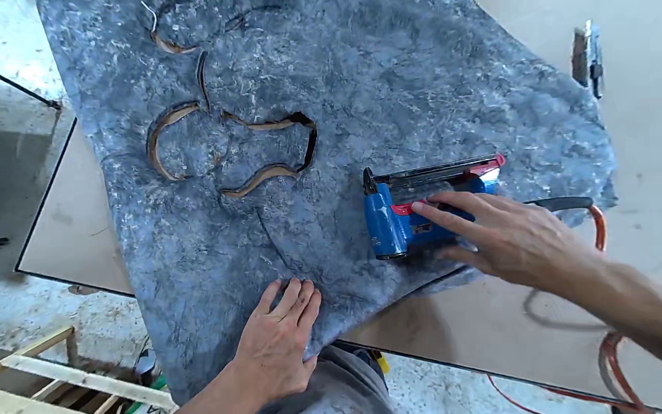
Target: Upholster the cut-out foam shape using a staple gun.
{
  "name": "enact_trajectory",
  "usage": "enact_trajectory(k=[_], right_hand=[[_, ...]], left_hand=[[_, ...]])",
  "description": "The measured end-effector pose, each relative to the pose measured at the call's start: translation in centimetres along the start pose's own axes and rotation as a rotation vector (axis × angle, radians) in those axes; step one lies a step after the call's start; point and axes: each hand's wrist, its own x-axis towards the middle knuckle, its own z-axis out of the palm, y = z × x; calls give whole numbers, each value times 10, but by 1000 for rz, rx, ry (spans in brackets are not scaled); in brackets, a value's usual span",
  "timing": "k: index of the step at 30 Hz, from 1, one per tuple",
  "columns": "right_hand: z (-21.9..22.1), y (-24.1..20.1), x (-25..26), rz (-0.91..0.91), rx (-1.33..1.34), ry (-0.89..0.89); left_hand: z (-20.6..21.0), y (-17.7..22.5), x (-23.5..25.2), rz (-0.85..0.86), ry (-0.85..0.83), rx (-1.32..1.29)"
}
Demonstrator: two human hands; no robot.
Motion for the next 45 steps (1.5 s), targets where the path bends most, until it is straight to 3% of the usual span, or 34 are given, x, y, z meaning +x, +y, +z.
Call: enact_trajectory(k=[5,9,13,15,18,21,33,45], right_hand=[[-4,-6,22,-115,-63,-47],[-27,-38,38,27,-29,-85],[-100,-120,67,575,51,-189],[-122,-152,80,945,301,-242],[-121,-180,106,1498,894,-261],[-100,-179,120,1766,1135,-371],[-72,-165,154,2036,1313,-512],[-64,-149,159,2150,1371,-619]], left_hand=[[-3,-12,3,78,-17,-72],[1,-41,6,265,-37,-301],[3,-44,4,313,-40,-359],[2,-44,7,316,-61,-370],[3,-44,4,316,-61,-401],[3,-44,3,312,-14,-387],[-5,-50,7,339,-38,-385],[-13,-53,17,333,-66,-311]])
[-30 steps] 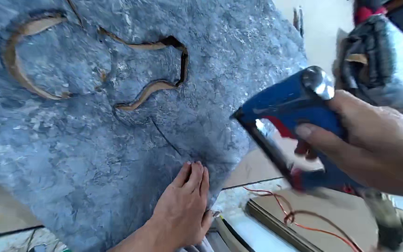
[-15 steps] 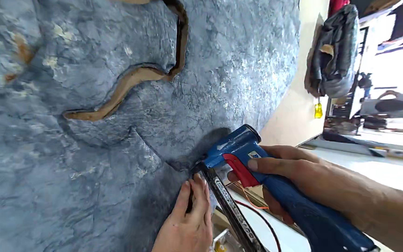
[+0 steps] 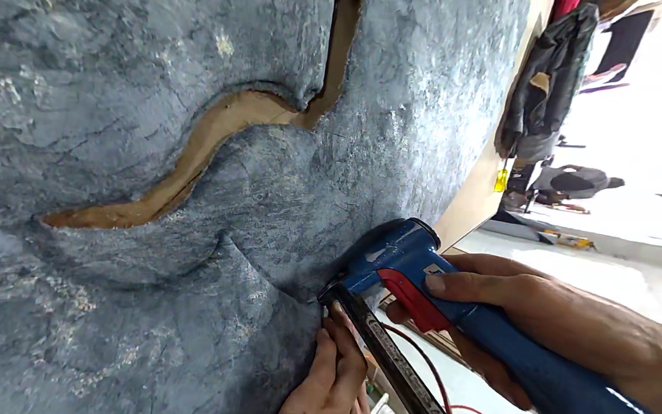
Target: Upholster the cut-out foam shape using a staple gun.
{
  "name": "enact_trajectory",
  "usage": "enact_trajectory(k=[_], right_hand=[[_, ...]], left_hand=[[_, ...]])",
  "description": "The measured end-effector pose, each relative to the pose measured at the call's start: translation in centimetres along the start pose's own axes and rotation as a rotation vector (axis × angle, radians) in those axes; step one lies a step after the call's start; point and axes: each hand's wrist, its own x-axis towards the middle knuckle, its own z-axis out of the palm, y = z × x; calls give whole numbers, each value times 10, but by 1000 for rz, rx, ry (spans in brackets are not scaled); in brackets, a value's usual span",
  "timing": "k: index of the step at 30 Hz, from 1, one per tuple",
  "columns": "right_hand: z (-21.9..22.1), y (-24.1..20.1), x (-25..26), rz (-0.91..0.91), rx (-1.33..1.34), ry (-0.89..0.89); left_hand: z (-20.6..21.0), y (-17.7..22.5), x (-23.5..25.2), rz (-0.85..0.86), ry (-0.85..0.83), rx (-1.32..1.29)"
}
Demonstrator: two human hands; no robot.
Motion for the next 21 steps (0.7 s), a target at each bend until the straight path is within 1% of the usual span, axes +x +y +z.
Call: enact_trajectory(k=[6,9,13,17,21], right_hand=[[-4,-4,1,11,-55,-46],[2,-8,-1,26,-69,-24],[2,-8,-3,-14,-88,-27],[0,-6,-6,-47,-187,15],[0,-6,-5,-44,-157,-2]], left_hand=[[-2,-3,0,48,-57,71],[-1,-3,0,25,-36,37],[0,-2,-1,0,-30,-69],[0,-3,-1,23,-30,-2],[1,-3,-1,32,-29,-2]])
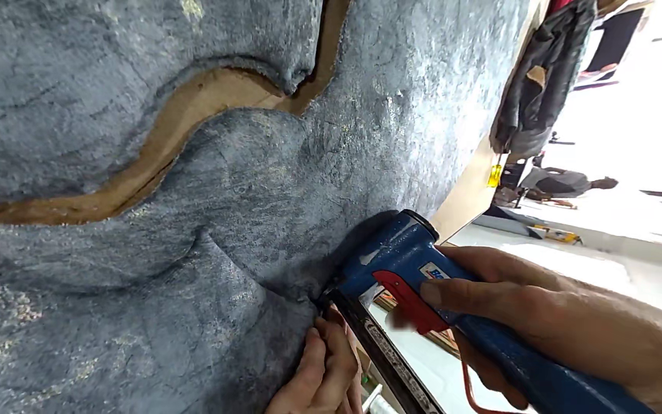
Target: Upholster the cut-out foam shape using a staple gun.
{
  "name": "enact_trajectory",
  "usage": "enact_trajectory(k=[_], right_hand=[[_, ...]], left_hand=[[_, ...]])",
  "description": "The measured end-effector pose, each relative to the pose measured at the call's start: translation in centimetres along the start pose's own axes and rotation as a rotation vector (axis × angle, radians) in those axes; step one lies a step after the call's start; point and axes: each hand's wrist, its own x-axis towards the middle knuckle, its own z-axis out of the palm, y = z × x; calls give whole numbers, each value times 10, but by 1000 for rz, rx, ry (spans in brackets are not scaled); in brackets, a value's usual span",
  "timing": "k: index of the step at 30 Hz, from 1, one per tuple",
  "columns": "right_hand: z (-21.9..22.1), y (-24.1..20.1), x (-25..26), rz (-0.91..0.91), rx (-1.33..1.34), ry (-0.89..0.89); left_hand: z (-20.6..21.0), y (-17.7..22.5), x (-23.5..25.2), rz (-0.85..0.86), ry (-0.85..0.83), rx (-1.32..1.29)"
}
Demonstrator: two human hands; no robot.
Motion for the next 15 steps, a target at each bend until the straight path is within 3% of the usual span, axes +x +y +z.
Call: enact_trajectory(k=[8,15], right_hand=[[-1,-1,2,31,8,-25],[5,11,-8,-27,-17,55]], left_hand=[[-3,-1,1,22,-9,-61],[-2,-4,0,65,-19,10]])
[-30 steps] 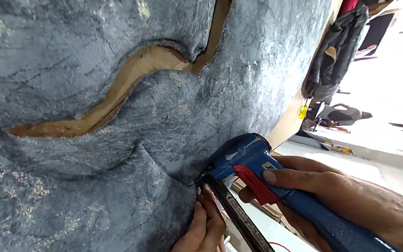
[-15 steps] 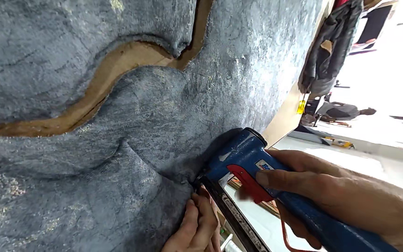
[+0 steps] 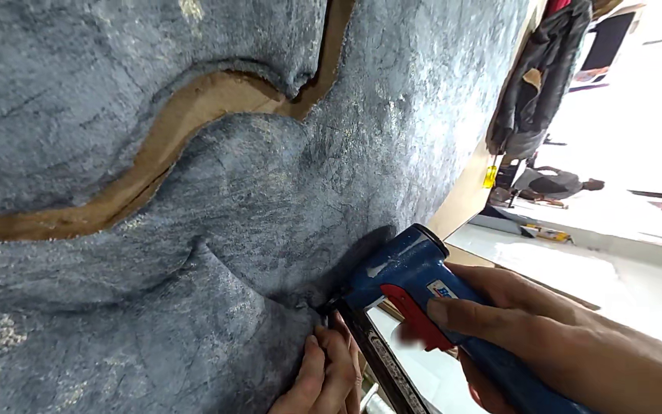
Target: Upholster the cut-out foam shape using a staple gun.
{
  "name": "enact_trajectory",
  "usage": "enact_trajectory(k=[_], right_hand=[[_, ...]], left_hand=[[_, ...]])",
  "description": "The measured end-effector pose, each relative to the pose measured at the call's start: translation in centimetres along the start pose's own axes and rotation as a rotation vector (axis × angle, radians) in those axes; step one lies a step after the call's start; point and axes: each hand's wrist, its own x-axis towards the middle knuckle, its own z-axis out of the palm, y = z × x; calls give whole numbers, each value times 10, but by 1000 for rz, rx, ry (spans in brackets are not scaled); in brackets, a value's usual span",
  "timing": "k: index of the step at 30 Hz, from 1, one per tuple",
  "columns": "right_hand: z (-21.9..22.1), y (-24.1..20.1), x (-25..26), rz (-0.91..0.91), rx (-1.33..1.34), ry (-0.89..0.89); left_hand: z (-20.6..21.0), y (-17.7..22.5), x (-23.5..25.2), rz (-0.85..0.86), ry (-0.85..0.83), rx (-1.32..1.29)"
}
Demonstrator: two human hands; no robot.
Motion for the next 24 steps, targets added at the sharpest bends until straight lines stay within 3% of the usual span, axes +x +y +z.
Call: enact_trajectory(k=[12,15,17,19,24], right_hand=[[-7,-6,11,70,-38,-68],[-6,-6,10,62,-32,-44],[-14,9,8,13,60,-53],[-31,37,4,-78,167,-76],[-55,104,1,-354,282,-13]], left_hand=[[0,0,0,20,-9,-69],[7,1,-7,-24,86,-183],[12,-1,-13,-76,244,-418],[14,-1,-15,-124,320,-476],[11,7,-14,-127,149,-213]])
